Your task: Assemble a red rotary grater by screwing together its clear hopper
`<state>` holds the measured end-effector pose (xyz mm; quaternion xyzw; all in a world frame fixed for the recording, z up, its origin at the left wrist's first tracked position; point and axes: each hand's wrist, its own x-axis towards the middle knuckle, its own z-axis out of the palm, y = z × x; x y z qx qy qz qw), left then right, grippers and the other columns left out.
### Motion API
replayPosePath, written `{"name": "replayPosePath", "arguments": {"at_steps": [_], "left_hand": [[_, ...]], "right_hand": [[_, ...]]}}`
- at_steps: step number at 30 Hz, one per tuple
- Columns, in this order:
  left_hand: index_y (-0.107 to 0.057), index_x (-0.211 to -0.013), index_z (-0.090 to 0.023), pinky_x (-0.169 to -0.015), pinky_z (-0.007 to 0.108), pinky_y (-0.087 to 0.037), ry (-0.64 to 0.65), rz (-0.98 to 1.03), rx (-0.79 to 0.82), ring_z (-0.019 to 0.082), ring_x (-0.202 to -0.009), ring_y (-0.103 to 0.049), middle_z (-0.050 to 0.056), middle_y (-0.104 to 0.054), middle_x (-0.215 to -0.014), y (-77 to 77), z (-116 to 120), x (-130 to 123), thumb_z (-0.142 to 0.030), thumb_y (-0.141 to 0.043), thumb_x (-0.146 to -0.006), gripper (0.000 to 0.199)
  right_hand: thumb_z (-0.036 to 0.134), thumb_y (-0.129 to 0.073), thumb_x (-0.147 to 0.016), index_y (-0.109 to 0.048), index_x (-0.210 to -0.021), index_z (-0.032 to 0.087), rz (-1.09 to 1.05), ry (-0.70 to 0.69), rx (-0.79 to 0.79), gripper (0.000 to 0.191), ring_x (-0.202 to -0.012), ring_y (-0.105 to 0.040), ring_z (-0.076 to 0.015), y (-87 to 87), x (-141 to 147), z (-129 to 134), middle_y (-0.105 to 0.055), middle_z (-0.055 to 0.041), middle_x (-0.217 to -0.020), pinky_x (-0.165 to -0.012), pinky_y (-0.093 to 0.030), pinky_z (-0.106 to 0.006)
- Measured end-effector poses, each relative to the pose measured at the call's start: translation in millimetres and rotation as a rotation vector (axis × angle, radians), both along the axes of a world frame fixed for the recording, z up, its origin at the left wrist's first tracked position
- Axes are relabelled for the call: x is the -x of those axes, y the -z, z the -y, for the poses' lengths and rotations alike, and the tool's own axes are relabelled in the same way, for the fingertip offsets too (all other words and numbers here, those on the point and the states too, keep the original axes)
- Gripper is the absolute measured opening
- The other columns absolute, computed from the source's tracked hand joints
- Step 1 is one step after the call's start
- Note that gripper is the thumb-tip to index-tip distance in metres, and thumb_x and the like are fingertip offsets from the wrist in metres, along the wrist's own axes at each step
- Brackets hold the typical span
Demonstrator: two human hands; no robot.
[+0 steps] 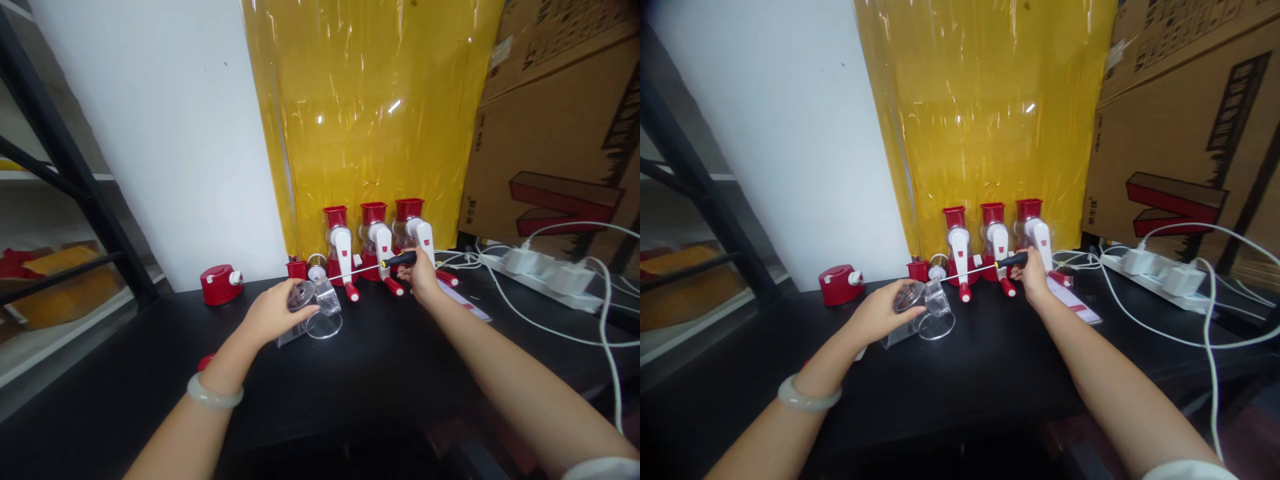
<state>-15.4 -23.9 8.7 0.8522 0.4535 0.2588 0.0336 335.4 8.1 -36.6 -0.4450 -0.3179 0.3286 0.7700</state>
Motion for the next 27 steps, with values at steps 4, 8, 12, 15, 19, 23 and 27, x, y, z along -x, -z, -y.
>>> {"name": "replayPosePath", "arguments": {"at_steps": [4, 8, 12, 15, 19, 23, 27], "left_hand": [[-0.061, -0.127, -0.024, -0.087, 0.046, -0.054, 0.020, 0.027, 0.035, 0.032, -0.103, -0.070, 0.011, -0.072, -0.120, -0.3, -1.3, 0.7, -0.066, -0.068, -0.079, 0.064], [-0.060, -0.128, -0.023, -0.090, 0.046, -0.053, 0.033, 0.052, 0.051, 0.032, -0.106, -0.069, 0.012, -0.071, -0.123, 0.0, -2.8, 1.9, -0.064, -0.069, -0.078, 0.065], [-0.061, -0.127, -0.023, -0.090, 0.046, -0.054, 0.046, 0.050, 0.039, 0.032, -0.104, -0.069, 0.012, -0.071, -0.121, 0.9, -4.1, 2.8, -0.063, -0.069, -0.079, 0.063], [-0.061, -0.128, -0.024, -0.092, 0.047, -0.053, 0.063, 0.046, 0.020, 0.032, -0.107, -0.069, 0.012, -0.071, -0.125, 2.8, -5.2, 3.9, -0.061, -0.069, -0.080, 0.061], [-0.058, -0.136, -0.025, -0.099, 0.051, -0.050, 0.067, 0.023, -0.035, 0.034, -0.118, -0.065, 0.013, -0.066, -0.135, 6.6, -7.1, 5.2, -0.060, -0.067, -0.083, 0.065], [-0.057, -0.139, -0.028, -0.097, 0.051, -0.051, 0.064, 0.014, -0.075, 0.033, -0.115, -0.066, 0.011, -0.067, -0.133, 7.9, -7.0, 5.3, -0.057, -0.064, -0.086, 0.061], [-0.057, -0.139, -0.028, -0.097, 0.050, -0.052, 0.062, 0.026, -0.083, 0.032, -0.114, -0.066, 0.011, -0.067, -0.131, 6.1, -5.4, 4.5, -0.055, -0.063, -0.087, 0.059]], "right_hand": [[0.045, -0.043, -0.089, -0.056, -0.096, 0.022, -0.043, -0.037, -0.047, 0.028, -0.040, -0.057, -0.0127, -0.8, -0.8, 1.1, -0.065, 0.0004, -0.061, -0.039, -0.042, -0.021], [0.037, -0.045, -0.086, -0.058, -0.097, 0.021, -0.044, -0.037, -0.050, 0.023, -0.041, -0.058, -0.0121, -4.2, -0.7, 2.0, -0.063, 0.0019, -0.061, -0.039, -0.042, -0.020], [0.042, -0.053, -0.088, -0.054, -0.100, 0.023, -0.018, -0.010, -0.030, 0.023, -0.039, -0.054, -0.0117, -3.8, -0.7, -0.3, -0.059, 0.0045, -0.059, -0.038, -0.041, -0.021], [0.054, -0.062, -0.085, -0.053, -0.099, 0.023, 0.008, 0.032, -0.036, 0.035, -0.038, -0.050, -0.0107, -0.3, -0.5, -2.4, -0.053, 0.0073, -0.055, -0.036, -0.039, -0.020], [0.064, -0.061, -0.083, -0.054, -0.090, 0.022, 0.091, 0.081, -0.088, 0.043, -0.032, -0.038, -0.0079, 2.9, 0.8, -1.8, -0.043, 0.0101, -0.048, -0.034, -0.032, -0.020], [0.058, -0.047, -0.091, -0.055, -0.090, 0.022, 0.062, 0.089, -0.043, 0.037, -0.035, -0.046, -0.0104, 2.8, 4.7, 1.7, -0.050, 0.0066, -0.049, -0.035, -0.036, -0.020], [0.040, -0.043, -0.090, -0.056, -0.098, 0.022, -0.015, 0.030, -0.041, 0.024, -0.045, -0.060, -0.0130, 1.5, 9.1, 5.0, -0.063, 0.0031, -0.061, -0.040, -0.043, -0.020]]}}
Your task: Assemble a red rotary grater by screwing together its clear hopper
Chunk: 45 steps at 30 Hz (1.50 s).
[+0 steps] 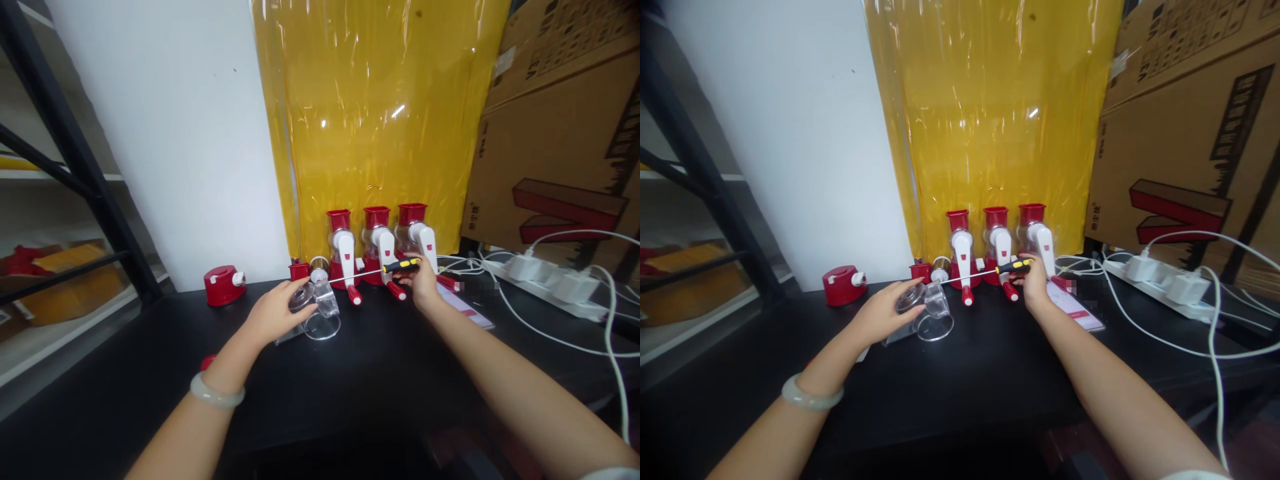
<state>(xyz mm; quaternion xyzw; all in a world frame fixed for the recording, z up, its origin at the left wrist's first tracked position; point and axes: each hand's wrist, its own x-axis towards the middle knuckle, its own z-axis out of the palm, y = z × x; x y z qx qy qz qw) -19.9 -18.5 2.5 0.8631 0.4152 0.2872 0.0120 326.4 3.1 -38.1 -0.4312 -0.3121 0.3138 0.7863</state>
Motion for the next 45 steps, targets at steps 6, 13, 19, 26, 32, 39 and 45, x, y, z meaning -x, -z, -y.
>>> {"name": "replayPosePath", "arguments": {"at_steps": [6, 13, 19, 26, 32, 39, 45], "left_hand": [[-0.050, -0.131, -0.025, -0.088, 0.047, -0.054, -0.032, 0.038, 0.060, 0.033, -0.108, -0.069, 0.014, -0.069, -0.125, 0.8, -1.1, -0.4, -0.060, -0.066, -0.083, 0.062], [-0.044, -0.108, -0.024, -0.066, 0.037, -0.047, -0.082, 0.027, 0.055, 0.026, -0.077, -0.067, 0.006, -0.067, -0.091, 0.3, 0.5, -1.5, -0.063, -0.064, -0.081, 0.052], [-0.042, -0.106, -0.024, -0.063, 0.036, -0.044, -0.104, 0.023, 0.063, 0.025, -0.072, -0.065, 0.005, -0.066, -0.085, -2.5, 3.5, -2.9, -0.064, -0.064, -0.081, 0.052], [-0.052, -0.079, -0.023, -0.065, 0.033, -0.044, -0.006, -0.036, -0.027, 0.020, -0.070, -0.059, 0.002, -0.063, -0.078, -2.6, 1.3, -3.7, -0.053, -0.060, -0.088, 0.033], [-0.058, -0.070, -0.020, -0.077, 0.037, -0.050, -0.004, -0.060, -0.022, 0.023, -0.085, -0.065, 0.007, -0.067, -0.100, -3.2, 2.3, -5.5, -0.054, -0.058, -0.090, 0.039], [-0.070, -0.087, -0.022, -0.078, 0.038, -0.052, -0.035, -0.091, -0.008, 0.024, -0.087, -0.067, 0.009, -0.066, -0.112, -0.9, 2.6, -5.9, -0.056, -0.054, -0.092, 0.038], [-0.072, -0.094, -0.023, -0.081, 0.039, -0.052, -0.025, -0.083, -0.005, 0.024, -0.088, -0.067, 0.009, -0.066, -0.113, 0.6, 1.5, -4.4, -0.056, -0.055, -0.093, 0.037]], "right_hand": [[0.036, -0.050, -0.089, -0.053, -0.102, 0.022, -0.005, 0.013, 0.030, 0.019, -0.039, -0.054, -0.0121, -3.4, 2.9, -0.2, -0.057, 0.0061, -0.053, -0.038, -0.041, -0.019], [0.053, -0.055, -0.089, -0.051, -0.089, 0.022, 0.084, 0.079, 0.008, 0.032, -0.033, -0.044, -0.0088, -0.5, 2.2, -2.6, -0.049, 0.0083, -0.047, -0.035, -0.037, -0.019], [0.038, -0.043, -0.088, -0.053, -0.098, 0.023, -0.019, -0.037, 0.029, 0.020, -0.046, -0.062, -0.0139, 0.8, -1.7, -2.3, -0.065, 0.0027, -0.062, -0.039, -0.044, -0.020], [0.045, -0.059, -0.086, -0.052, -0.104, 0.024, -0.012, -0.018, 0.038, 0.029, -0.041, -0.058, -0.0124, -0.3, -1.8, -5.8, -0.060, 0.0057, -0.059, -0.037, -0.042, -0.019], [0.059, -0.057, -0.089, -0.051, -0.089, 0.023, 0.052, 0.010, 0.042, 0.036, -0.033, -0.046, -0.0103, 0.7, -0.5, -4.7, -0.046, 0.0087, -0.045, -0.035, -0.038, -0.019], [0.039, -0.045, -0.089, -0.056, -0.098, 0.023, -0.036, -0.063, 0.007, 0.021, -0.047, -0.063, -0.0129, -1.2, -2.4, -3.5, -0.065, 0.0024, -0.065, -0.040, -0.046, -0.020], [0.039, -0.056, -0.087, -0.052, -0.107, 0.024, -0.025, -0.003, 0.045, 0.026, -0.039, -0.056, -0.0125, -4.2, -0.5, -3.9, -0.060, 0.0056, -0.058, -0.037, -0.043, -0.020]]}}
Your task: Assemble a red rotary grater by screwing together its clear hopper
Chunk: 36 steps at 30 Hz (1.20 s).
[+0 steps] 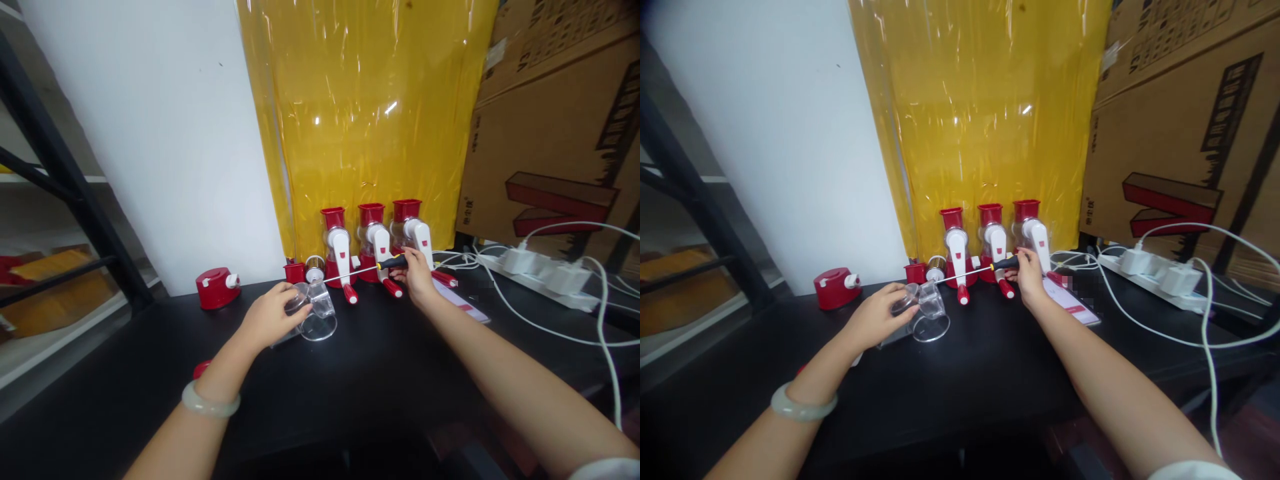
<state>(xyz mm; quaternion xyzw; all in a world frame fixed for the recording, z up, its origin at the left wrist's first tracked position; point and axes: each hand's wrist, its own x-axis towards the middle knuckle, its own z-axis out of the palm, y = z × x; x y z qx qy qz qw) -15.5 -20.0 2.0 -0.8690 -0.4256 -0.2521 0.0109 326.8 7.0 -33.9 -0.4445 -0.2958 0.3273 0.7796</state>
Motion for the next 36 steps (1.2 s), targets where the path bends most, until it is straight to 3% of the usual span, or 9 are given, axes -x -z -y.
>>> {"name": "replayPosePath", "arguments": {"at_steps": [5, 9, 14, 19, 22, 25, 29, 33, 36], "left_hand": [[-0.074, -0.099, -0.023, -0.088, 0.041, -0.052, -0.013, -0.006, 0.015, 0.026, -0.093, -0.068, 0.009, -0.065, -0.119, -0.5, -0.4, 0.4, -0.055, -0.056, -0.093, 0.037], [-0.075, -0.100, -0.023, -0.087, 0.041, -0.052, -0.021, -0.016, 0.020, 0.026, -0.093, -0.068, 0.010, -0.065, -0.119, -1.3, -0.6, 0.2, -0.056, -0.055, -0.093, 0.039], [-0.074, -0.100, -0.022, -0.082, 0.039, -0.053, -0.020, -0.020, 0.005, 0.026, -0.092, -0.068, 0.010, -0.066, -0.116, -2.0, 1.0, -0.8, -0.055, -0.053, -0.093, 0.040], [-0.073, -0.101, -0.022, -0.082, 0.039, -0.052, -0.017, -0.024, 0.016, 0.025, -0.091, -0.067, 0.009, -0.065, -0.118, -2.2, 2.1, -1.1, -0.054, -0.054, -0.093, 0.039], [-0.073, -0.100, -0.022, -0.084, 0.039, -0.052, -0.008, -0.023, 0.006, 0.024, -0.092, -0.067, 0.009, -0.065, -0.115, -1.3, 0.9, -0.7, -0.054, -0.054, -0.093, 0.038], [-0.073, -0.098, -0.022, -0.083, 0.038, -0.052, -0.004, -0.020, -0.003, 0.024, -0.090, -0.066, 0.008, -0.065, -0.110, -0.4, -0.3, -0.7, -0.054, -0.055, -0.093, 0.037], [-0.073, -0.100, -0.022, -0.083, 0.039, -0.052, -0.007, -0.020, 0.009, 0.024, -0.089, -0.067, 0.008, -0.065, -0.110, -0.5, -0.1, -1.2, -0.053, -0.055, -0.093, 0.036], [-0.074, -0.104, -0.022, -0.085, 0.040, -0.052, -0.011, -0.019, 0.009, 0.025, -0.093, -0.067, 0.008, -0.065, -0.114, -0.9, 0.8, -1.2, -0.054, -0.055, -0.093, 0.038], [-0.074, -0.104, -0.022, -0.085, 0.041, -0.052, -0.016, -0.020, 0.010, 0.026, -0.095, -0.067, 0.009, -0.065, -0.116, -1.1, 1.3, -1.4, -0.053, -0.056, -0.093, 0.038]], "right_hand": [[0.052, -0.055, -0.089, -0.054, -0.097, 0.022, 0.079, 0.026, 0.010, 0.031, -0.033, -0.048, -0.0110, 2.4, -0.3, -0.2, -0.049, 0.0083, -0.045, -0.036, -0.040, -0.018], [0.037, -0.039, -0.093, -0.055, -0.097, 0.022, 0.003, -0.041, 0.024, 0.022, -0.040, -0.058, -0.0133, 1.4, -1.7, 1.0, -0.061, 0.0026, -0.057, -0.038, -0.044, -0.021], [0.026, -0.042, -0.089, -0.056, -0.101, 0.022, -0.027, -0.048, 0.009, 0.019, -0.046, -0.062, -0.0128, -2.2, -2.0, 1.5, -0.064, 0.0034, -0.064, -0.040, -0.046, -0.021], [0.048, -0.057, -0.089, -0.053, -0.105, 0.023, 0.044, -0.009, -0.011, 0.030, -0.037, -0.054, -0.0119, 0.6, -1.3, -0.3, -0.053, 0.0089, -0.050, -0.039, -0.043, -0.020], [0.060, -0.049, -0.092, -0.055, -0.100, 0.022, 0.080, -0.012, -0.023, 0.039, -0.034, -0.050, -0.0116, 2.2, -0.9, 1.0, -0.047, 0.0089, -0.044, -0.037, -0.040, -0.020], [0.051, -0.034, -0.098, -0.057, -0.098, 0.021, 0.029, -0.059, 0.009, 0.038, -0.037, -0.054, -0.0121, 1.9, -1.6, 3.1, -0.057, 0.0034, -0.051, -0.038, -0.041, -0.020], [0.034, -0.040, -0.092, -0.057, -0.101, 0.022, -0.026, -0.084, -0.026, 0.023, -0.045, -0.061, -0.0125, 2.1, -4.3, 2.9, -0.065, 0.0022, -0.065, -0.040, -0.044, -0.021], [0.032, -0.047, -0.088, -0.055, -0.106, 0.023, -0.006, -0.082, -0.026, 0.022, -0.045, -0.061, -0.0123, 2.2, -6.5, -0.3, -0.065, 0.0034, -0.066, -0.040, -0.045, -0.020], [0.038, -0.054, -0.089, -0.052, -0.108, 0.023, 0.032, -0.052, 0.007, 0.023, -0.039, -0.056, -0.0124, 1.2, -5.9, -1.4, -0.058, 0.0065, -0.056, -0.038, -0.043, -0.020]]}}
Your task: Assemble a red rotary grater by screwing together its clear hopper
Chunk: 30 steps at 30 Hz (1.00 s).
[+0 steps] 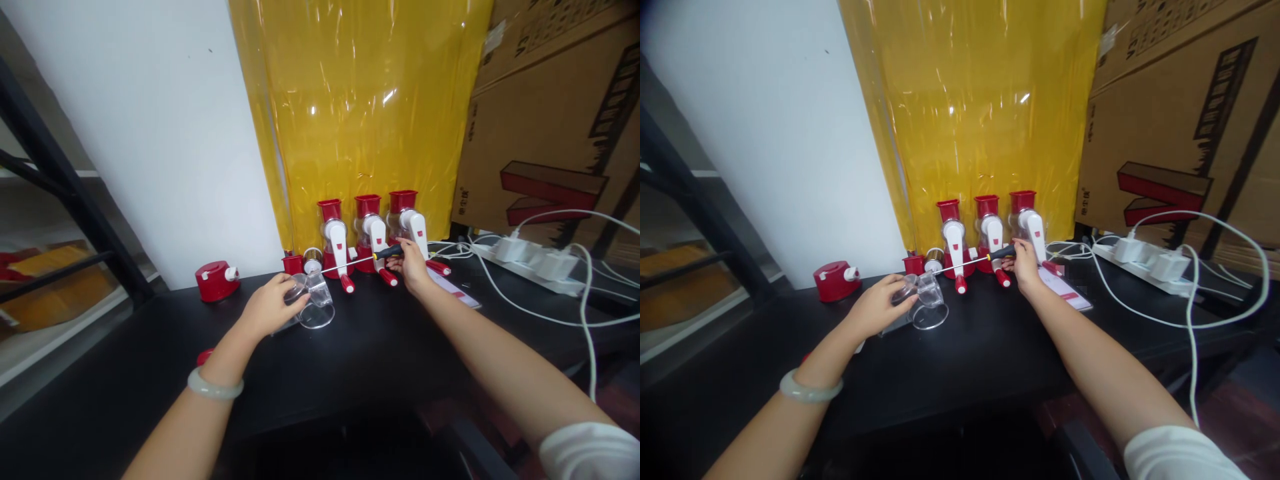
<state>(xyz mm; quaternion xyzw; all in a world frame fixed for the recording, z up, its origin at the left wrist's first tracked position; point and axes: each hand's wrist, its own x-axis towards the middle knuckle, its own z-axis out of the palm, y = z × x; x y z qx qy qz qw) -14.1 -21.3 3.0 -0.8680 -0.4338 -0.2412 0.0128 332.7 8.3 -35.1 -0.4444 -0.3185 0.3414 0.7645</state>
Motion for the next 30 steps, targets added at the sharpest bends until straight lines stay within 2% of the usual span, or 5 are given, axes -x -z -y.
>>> {"name": "replayPosePath", "arguments": {"at_steps": [5, 15, 23, 27, 30], "left_hand": [[-0.074, -0.105, -0.022, -0.086, 0.041, -0.053, -0.004, -0.006, 0.001, 0.026, -0.095, -0.068, 0.009, -0.065, -0.117, 0.0, 0.1, -0.8, -0.053, -0.055, -0.094, 0.039], [-0.073, -0.108, -0.022, -0.085, 0.040, -0.053, -0.010, -0.004, 0.004, 0.026, -0.095, -0.068, 0.009, -0.065, -0.117, 0.0, 2.2, -0.9, -0.054, -0.055, -0.093, 0.040], [-0.072, -0.105, -0.021, -0.085, 0.039, -0.053, 0.010, -0.020, -0.019, 0.025, -0.095, -0.067, 0.008, -0.065, -0.114, 2.3, -0.6, 0.3, -0.055, -0.054, -0.094, 0.040], [-0.073, -0.106, -0.021, -0.085, 0.039, -0.053, 0.004, -0.015, -0.022, 0.025, -0.095, -0.067, 0.008, -0.065, -0.115, 2.2, 0.2, 0.8, -0.054, -0.054, -0.094, 0.039], [-0.073, -0.109, -0.023, -0.086, 0.039, -0.053, 0.013, -0.012, -0.020, 0.025, -0.096, -0.067, 0.009, -0.065, -0.118, 2.2, 0.5, 0.8, -0.054, -0.054, -0.094, 0.040]], "right_hand": [[0.048, -0.048, -0.094, -0.054, -0.094, 0.022, 0.060, 0.030, 0.004, 0.027, -0.033, -0.047, -0.0109, 0.2, 1.2, 1.5, -0.045, 0.0084, -0.043, -0.036, -0.038, -0.019], [0.032, -0.044, -0.089, -0.053, -0.097, 0.023, -0.019, 0.022, -0.018, 0.015, -0.042, -0.057, -0.0126, 2.6, -3.8, -2.8, -0.061, 0.0038, -0.061, -0.039, -0.044, -0.021], [0.063, -0.058, -0.087, -0.051, -0.088, 0.024, 0.099, 0.064, -0.063, 0.040, -0.035, -0.045, -0.0099, 4.9, -2.0, -2.7, -0.047, 0.0085, -0.047, -0.036, -0.037, -0.020], [0.048, -0.038, -0.097, -0.053, -0.092, 0.023, -0.017, -0.009, 0.020, 0.029, -0.040, -0.054, -0.0123, 2.8, -1.4, -1.5, -0.060, 0.0027, -0.055, -0.039, -0.043, -0.021], [0.039, -0.043, -0.093, -0.054, -0.097, 0.023, -0.049, -0.037, -0.031, 0.020, -0.044, -0.059, -0.0124, 1.5, -1.4, -0.2, -0.065, 0.0023, -0.062, -0.041, -0.045, -0.021]]}}
